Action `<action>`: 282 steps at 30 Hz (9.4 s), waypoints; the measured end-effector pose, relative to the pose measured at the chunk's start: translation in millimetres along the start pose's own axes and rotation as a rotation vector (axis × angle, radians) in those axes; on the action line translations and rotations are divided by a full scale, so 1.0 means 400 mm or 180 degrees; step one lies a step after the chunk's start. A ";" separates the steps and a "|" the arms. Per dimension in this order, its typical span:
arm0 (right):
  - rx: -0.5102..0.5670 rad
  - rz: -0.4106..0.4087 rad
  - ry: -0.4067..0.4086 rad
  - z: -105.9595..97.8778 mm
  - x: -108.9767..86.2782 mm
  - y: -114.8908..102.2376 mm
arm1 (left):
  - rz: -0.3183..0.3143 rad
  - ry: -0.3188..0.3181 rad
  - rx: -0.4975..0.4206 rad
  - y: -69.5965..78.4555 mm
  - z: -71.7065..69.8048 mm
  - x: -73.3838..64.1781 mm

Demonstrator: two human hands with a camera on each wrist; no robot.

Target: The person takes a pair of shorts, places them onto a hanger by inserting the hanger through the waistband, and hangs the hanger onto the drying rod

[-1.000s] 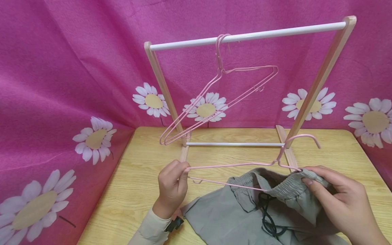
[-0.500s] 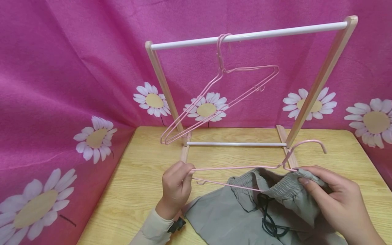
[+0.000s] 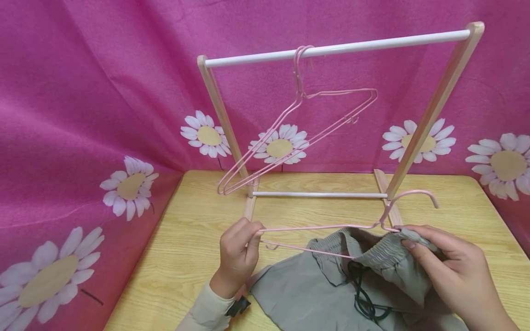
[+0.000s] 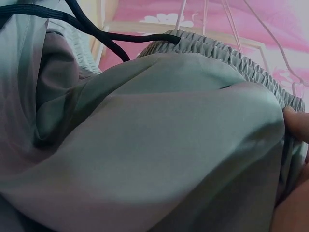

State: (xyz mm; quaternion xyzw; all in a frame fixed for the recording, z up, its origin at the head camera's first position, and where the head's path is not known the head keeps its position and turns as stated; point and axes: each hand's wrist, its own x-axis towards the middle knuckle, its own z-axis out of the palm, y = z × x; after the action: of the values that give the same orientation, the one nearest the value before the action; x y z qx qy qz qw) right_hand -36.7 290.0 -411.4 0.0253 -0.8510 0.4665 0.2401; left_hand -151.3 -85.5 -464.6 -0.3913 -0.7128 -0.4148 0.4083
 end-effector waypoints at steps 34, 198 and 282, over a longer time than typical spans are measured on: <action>-0.0052 -0.0575 0.0229 -0.029 0.027 -0.050 | -0.0330 0.0147 -0.0738 -0.007 0.012 0.001; -0.0360 -0.1046 -0.0046 -0.106 0.022 -0.015 | -0.0601 -0.0975 -0.1202 -0.043 -0.172 0.113; 0.0064 -0.1332 0.0219 0.006 -0.003 -0.051 | -0.0052 -0.1437 -0.0642 0.134 -0.016 0.198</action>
State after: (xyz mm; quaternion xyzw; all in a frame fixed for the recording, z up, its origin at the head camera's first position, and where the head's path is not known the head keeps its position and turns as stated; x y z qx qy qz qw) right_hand -31.2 276.5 -396.9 0.1878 -0.8138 0.4155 0.3604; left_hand -130.2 -55.3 -376.1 -0.5072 -0.7441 -0.3891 0.1942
